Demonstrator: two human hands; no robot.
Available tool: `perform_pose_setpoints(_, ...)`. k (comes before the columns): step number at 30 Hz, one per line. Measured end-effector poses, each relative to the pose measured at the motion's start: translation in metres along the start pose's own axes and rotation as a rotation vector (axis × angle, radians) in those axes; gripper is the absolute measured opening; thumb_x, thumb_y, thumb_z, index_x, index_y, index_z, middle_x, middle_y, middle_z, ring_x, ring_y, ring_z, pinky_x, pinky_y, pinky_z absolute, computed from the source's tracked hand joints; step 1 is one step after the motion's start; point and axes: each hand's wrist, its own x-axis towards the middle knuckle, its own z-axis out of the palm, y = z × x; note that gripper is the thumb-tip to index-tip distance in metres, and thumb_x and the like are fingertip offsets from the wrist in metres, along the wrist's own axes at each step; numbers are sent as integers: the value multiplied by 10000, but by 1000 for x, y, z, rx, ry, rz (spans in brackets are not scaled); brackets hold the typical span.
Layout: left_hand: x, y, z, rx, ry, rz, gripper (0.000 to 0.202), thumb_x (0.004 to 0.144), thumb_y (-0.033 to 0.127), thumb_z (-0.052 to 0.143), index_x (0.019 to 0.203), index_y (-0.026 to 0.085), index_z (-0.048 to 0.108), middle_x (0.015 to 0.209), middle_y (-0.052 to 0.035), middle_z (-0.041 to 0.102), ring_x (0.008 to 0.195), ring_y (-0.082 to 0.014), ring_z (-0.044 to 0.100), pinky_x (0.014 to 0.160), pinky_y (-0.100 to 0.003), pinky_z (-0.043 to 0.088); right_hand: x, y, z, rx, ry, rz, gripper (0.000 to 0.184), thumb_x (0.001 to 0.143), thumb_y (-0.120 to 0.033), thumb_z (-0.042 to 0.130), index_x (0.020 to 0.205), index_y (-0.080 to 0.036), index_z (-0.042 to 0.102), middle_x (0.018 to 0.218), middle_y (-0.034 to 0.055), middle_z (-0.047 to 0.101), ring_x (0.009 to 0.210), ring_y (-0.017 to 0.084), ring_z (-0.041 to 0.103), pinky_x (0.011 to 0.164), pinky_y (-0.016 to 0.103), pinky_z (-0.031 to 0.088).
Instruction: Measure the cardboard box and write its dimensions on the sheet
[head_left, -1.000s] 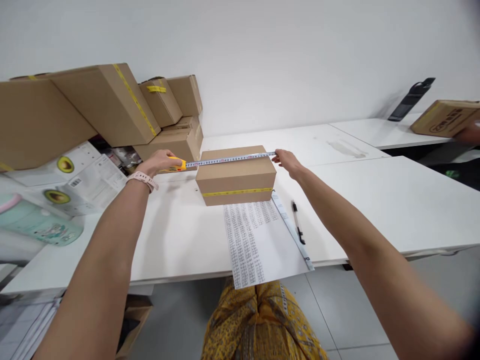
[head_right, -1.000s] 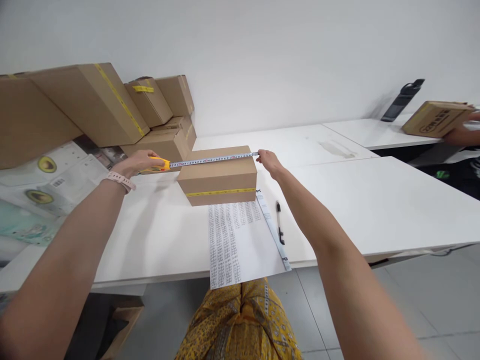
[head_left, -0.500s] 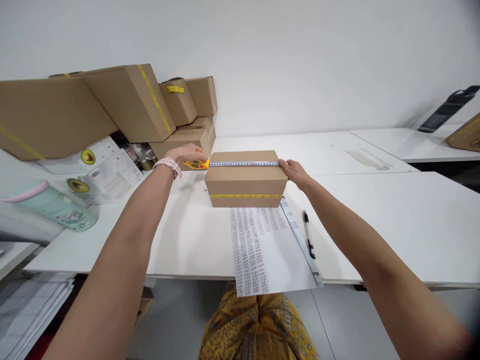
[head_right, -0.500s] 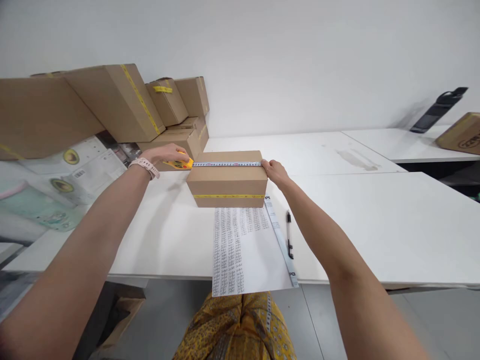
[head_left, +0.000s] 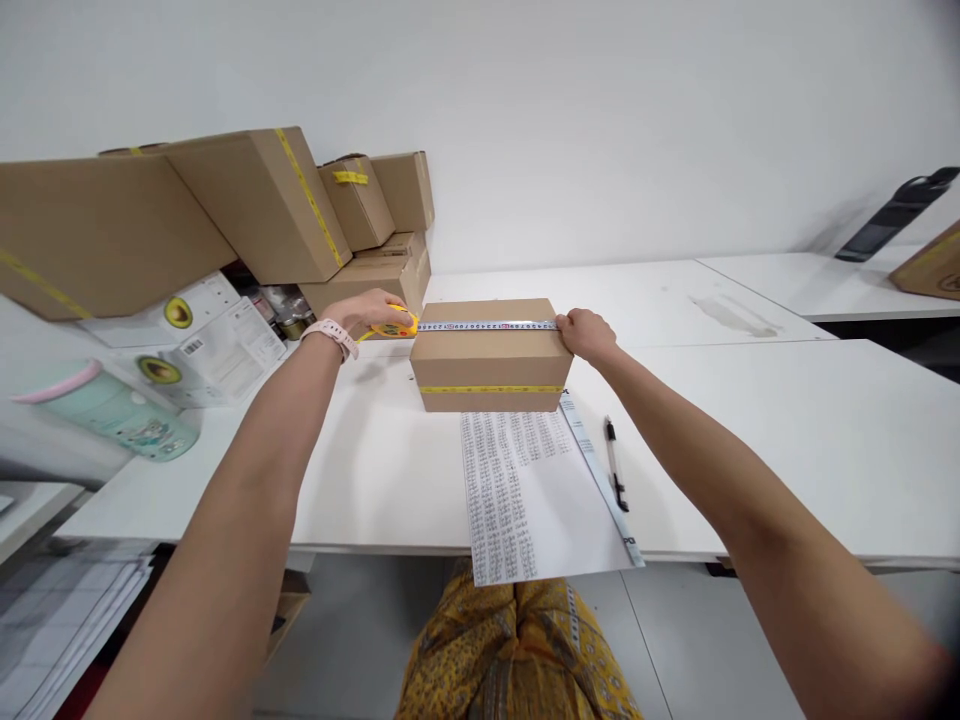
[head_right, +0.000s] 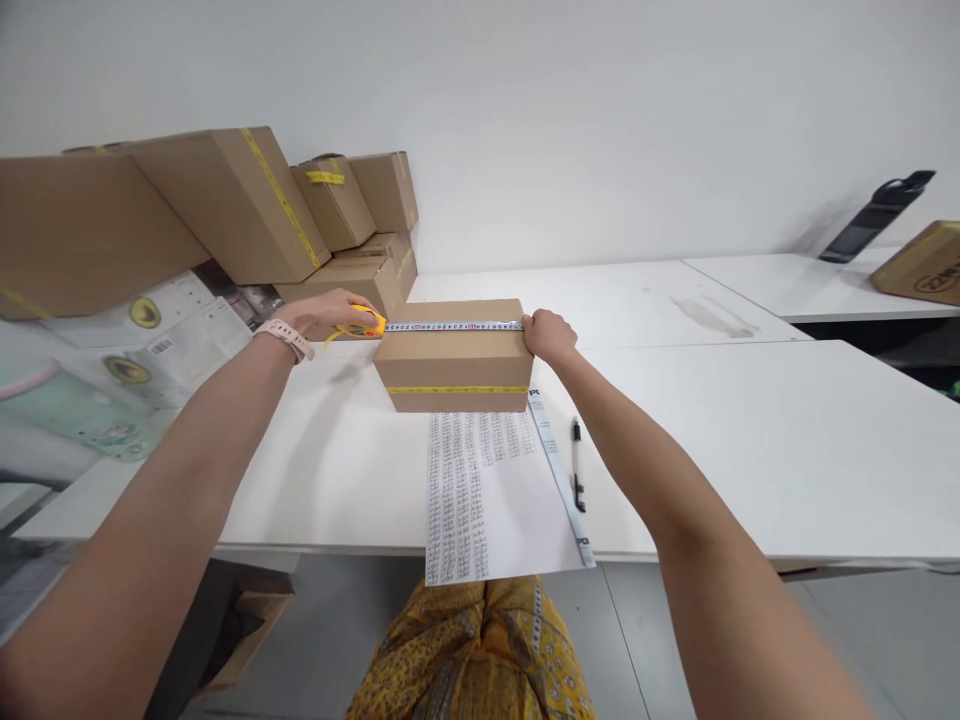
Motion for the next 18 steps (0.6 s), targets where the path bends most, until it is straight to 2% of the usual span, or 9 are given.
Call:
perform_pose_setpoints(4,-22,-4,-6,-84,-29,-11,366,682,531,784,861,214,758,932,-61,732,854,-238,636,721,-321,479,-1,-4,-4,36,89,-13,318,1006,-346,324,1032,-176,591,1168,219,679,1060,331,626,898,456,474)
perform_pose_setpoints(6,-43,-10,3,-155,-63,-3,414,722,577,766,865,188,758,879,-59,724,830,-229,623,714,-318,473,-2,-6,-9,132,170,-58,320,1027,-374,279,1011,-202,548,1105,192,678,1029,316,617,892,434,463)
perform_pose_setpoints(7,-57,-14,13,-227,-101,6,444,757,590,742,900,171,761,877,-59,726,832,-224,623,721,-313,476,-2,-7,-12,184,205,-92,319,1035,-387,262,990,-217,528,1062,173,672,1012,309,611,888,423,455)
perform_pose_setpoints(8,-72,-18,28,-274,-130,6,487,792,616,698,909,147,758,835,-58,720,784,-208,616,695,-306,479,-2,-9,-14,232,228,-133,313,1040,-397,256,963,-229,509,1018,152,660,997,303,602,887,415,446)
perform_pose_setpoints(10,-107,-24,68,-712,-339,-9,545,859,595,646,1090,110,739,916,-100,739,796,-221,637,692,-319,506,-3,-15,-15,303,233,-235,290,1041,-408,280,902,-246,476,948,117,628,978,292,578,895,403,430)
perform_pose_setpoints(12,-142,-26,118,-860,-440,-26,623,845,652,606,1184,139,704,1016,-132,749,817,-252,690,706,-367,558,-2,-23,-11,340,175,-361,277,1031,-410,325,846,-252,457,912,97,602,971,283,552,905,398,425)
perform_pose_setpoints(14,-171,-23,166,-1233,-599,-60,609,833,552,674,1295,157,638,1111,-171,740,836,-248,720,768,-386,575,-1,-32,-3,351,77,-497,276,1022,-402,351,820,-252,464,908,90,599,990,282,535,927,401,427)
perform_pose_setpoints(16,-189,-14,203,-1516,-727,-37,633,847,535,654,1350,156,591,1153,-195,726,810,-242,733,682,-330,569,5,-43,6,342,-9,-599,278,1019,-391,353,824,-252,495,933,89,615,1051,288,526,973,419,422)
perform_pose_setpoints(18,-194,1,224,-1695,-745,75,709,851,552,635,1418,137,537,1187,-219,699,891,-293,734,582,-294,545,15,-52,12,341,-56,-619,276,1012,-395,371,836,-250,527,978,92,628,1108,297,520,1009,449,413)
